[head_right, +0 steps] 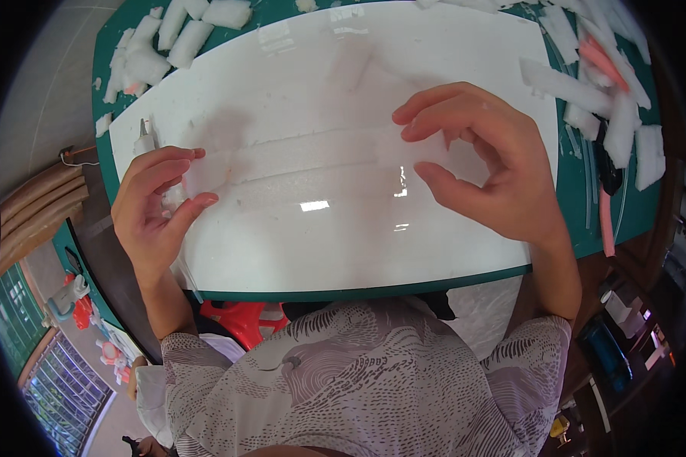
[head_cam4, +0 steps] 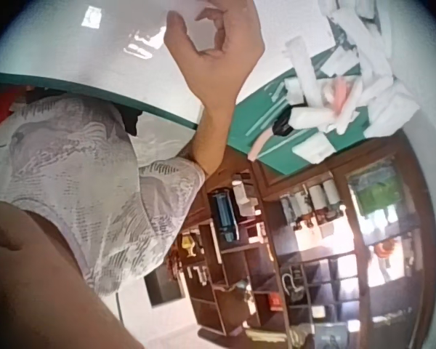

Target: The person applies hot glue to foam pieces using a glue gun and joins the foam pieces together by hand to assemble a rectangular foam frame.

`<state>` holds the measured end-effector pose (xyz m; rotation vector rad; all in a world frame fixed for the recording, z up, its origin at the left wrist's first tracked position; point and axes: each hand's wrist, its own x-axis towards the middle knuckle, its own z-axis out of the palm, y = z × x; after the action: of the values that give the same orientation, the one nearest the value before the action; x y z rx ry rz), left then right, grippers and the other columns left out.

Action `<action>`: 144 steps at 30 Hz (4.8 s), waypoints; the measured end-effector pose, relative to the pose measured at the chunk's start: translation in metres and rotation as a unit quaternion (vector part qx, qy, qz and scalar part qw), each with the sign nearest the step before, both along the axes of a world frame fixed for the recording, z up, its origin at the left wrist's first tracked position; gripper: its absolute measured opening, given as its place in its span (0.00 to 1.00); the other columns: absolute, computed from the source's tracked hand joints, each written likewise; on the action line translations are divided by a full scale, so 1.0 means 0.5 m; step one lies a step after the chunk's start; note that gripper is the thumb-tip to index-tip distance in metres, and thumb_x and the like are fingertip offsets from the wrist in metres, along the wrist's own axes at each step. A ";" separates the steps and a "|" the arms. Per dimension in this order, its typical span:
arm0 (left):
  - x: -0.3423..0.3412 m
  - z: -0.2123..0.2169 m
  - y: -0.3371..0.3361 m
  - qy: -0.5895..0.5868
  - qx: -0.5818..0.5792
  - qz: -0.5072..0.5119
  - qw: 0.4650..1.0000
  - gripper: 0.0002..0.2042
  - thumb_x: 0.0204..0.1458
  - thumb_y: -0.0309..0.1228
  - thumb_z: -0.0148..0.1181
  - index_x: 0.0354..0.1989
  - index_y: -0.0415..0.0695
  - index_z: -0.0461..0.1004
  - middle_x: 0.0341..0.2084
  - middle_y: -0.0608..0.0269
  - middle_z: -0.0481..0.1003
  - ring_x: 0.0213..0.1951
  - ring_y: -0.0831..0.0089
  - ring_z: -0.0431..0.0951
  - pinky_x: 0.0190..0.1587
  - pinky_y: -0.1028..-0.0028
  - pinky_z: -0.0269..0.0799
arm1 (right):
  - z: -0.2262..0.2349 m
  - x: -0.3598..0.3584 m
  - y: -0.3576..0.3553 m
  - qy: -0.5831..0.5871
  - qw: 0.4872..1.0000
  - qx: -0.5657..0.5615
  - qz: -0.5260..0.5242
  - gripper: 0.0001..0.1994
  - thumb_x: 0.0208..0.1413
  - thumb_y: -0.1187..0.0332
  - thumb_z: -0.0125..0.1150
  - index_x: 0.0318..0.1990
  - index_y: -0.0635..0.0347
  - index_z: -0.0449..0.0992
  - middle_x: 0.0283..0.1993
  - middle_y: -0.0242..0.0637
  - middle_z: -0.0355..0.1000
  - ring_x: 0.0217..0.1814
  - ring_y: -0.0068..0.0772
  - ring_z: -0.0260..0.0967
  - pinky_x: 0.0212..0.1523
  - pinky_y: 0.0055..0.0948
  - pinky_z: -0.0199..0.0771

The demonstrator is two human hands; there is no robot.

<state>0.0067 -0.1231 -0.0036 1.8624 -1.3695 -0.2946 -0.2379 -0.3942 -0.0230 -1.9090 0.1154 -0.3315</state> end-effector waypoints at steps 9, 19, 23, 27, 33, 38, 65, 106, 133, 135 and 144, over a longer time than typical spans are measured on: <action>0.007 -0.032 0.001 0.009 -0.036 -0.012 0.999 0.21 0.34 0.23 0.79 0.39 0.36 0.78 0.39 0.50 0.80 0.41 0.60 0.83 0.43 0.70 0.79 | -0.026 0.004 0.003 -0.017 0.999 0.037 -0.002 0.24 0.41 0.88 0.65 0.50 0.66 0.75 0.52 0.44 0.75 0.54 0.34 0.73 0.40 0.21 0.65; 0.005 -0.026 0.004 -0.019 -0.005 -0.045 0.999 0.24 0.36 0.24 0.79 0.42 0.33 0.75 0.43 0.44 0.77 0.44 0.52 0.82 0.48 0.59 0.80 | -0.019 -0.002 0.001 0.037 0.999 0.008 0.009 0.25 0.38 0.88 0.62 0.50 0.71 0.73 0.52 0.52 0.72 0.56 0.44 0.71 0.59 0.38 0.69; 0.001 -0.034 0.001 -0.021 -0.036 -0.017 0.999 0.22 0.34 0.26 0.80 0.39 0.35 0.78 0.39 0.49 0.80 0.40 0.59 0.84 0.41 0.70 0.80 | -0.013 0.011 0.006 0.033 0.996 -0.084 -0.016 0.24 0.39 0.86 0.64 0.50 0.70 0.77 0.51 0.49 0.76 0.51 0.42 0.75 0.50 0.31 0.73; 0.004 -0.039 0.008 -0.028 -0.042 -0.018 0.999 0.23 0.35 0.27 0.80 0.41 0.36 0.76 0.39 0.47 0.80 0.41 0.58 0.84 0.42 0.69 0.80 | -0.009 0.011 0.012 0.008 0.992 -0.126 -0.023 0.24 0.40 0.84 0.66 0.51 0.69 0.79 0.50 0.47 0.78 0.47 0.40 0.77 0.42 0.25 0.76; 0.004 -0.043 0.012 -0.037 -0.025 -0.017 0.999 0.24 0.36 0.27 0.80 0.44 0.36 0.76 0.40 0.42 0.81 0.43 0.55 0.84 0.44 0.68 0.80 | -0.001 -0.002 0.004 -0.020 0.986 -0.161 -0.026 0.27 0.38 0.83 0.62 0.53 0.79 0.74 0.49 0.57 0.76 0.50 0.49 0.74 0.55 0.39 0.72; 0.005 -0.050 0.012 -0.044 -0.021 -0.023 0.999 0.25 0.36 0.26 0.80 0.45 0.36 0.75 0.41 0.41 0.81 0.44 0.54 0.84 0.44 0.67 0.80 | -0.001 0.008 0.009 -0.027 0.986 -0.160 -0.035 0.26 0.40 0.84 0.64 0.53 0.75 0.76 0.50 0.51 0.77 0.49 0.45 0.77 0.49 0.32 0.77; 0.002 -0.051 0.010 -0.089 -0.013 -0.027 0.996 0.28 0.35 0.22 0.79 0.50 0.37 0.75 0.41 0.44 0.81 0.44 0.53 0.83 0.44 0.67 0.79 | -0.042 -0.004 0.018 -0.046 0.985 -0.165 0.031 0.24 0.40 0.86 0.71 0.43 0.59 0.67 0.50 0.60 0.77 0.48 0.52 0.79 0.45 0.42 0.77; 0.007 -0.038 0.007 -0.135 -0.024 -0.037 0.990 0.26 0.37 0.19 0.74 0.50 0.38 0.76 0.43 0.54 0.80 0.42 0.58 0.78 0.44 0.66 0.71 | -0.028 0.010 0.031 -0.055 0.983 -0.175 -0.011 0.11 0.43 0.81 0.71 0.31 0.63 0.73 0.50 0.43 0.77 0.43 0.44 0.78 0.44 0.33 0.78; -0.003 -0.034 0.007 -0.188 -0.013 -0.036 0.981 0.21 0.43 0.22 0.73 0.49 0.39 0.77 0.43 0.53 0.80 0.45 0.56 0.77 0.48 0.65 0.74 | -0.026 0.000 0.051 -0.027 0.982 -0.177 -0.052 0.12 0.49 0.76 0.71 0.40 0.61 0.75 0.50 0.39 0.78 0.47 0.41 0.78 0.46 0.30 0.80; -0.004 -0.029 0.008 -0.200 -0.031 -0.059 0.977 0.20 0.45 0.23 0.72 0.49 0.39 0.78 0.42 0.53 0.80 0.45 0.57 0.78 0.49 0.65 0.74 | -0.023 -0.003 0.055 -0.023 0.987 -0.147 -0.063 0.11 0.51 0.76 0.70 0.40 0.60 0.75 0.50 0.37 0.79 0.48 0.41 0.78 0.48 0.30 0.79; -0.005 -0.034 0.010 -0.232 -0.072 -0.065 0.968 0.18 0.47 0.25 0.70 0.48 0.39 0.78 0.41 0.56 0.79 0.41 0.59 0.77 0.44 0.65 0.72 | -0.025 -0.003 0.045 -0.031 0.977 -0.204 -0.043 0.11 0.49 0.78 0.70 0.37 0.62 0.73 0.50 0.45 0.80 0.50 0.41 0.79 0.51 0.30 0.78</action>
<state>0.0044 -0.1180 -0.0204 1.7879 -1.7760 0.1888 -0.2392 -0.3715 -0.0354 -2.3014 0.0938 -0.5044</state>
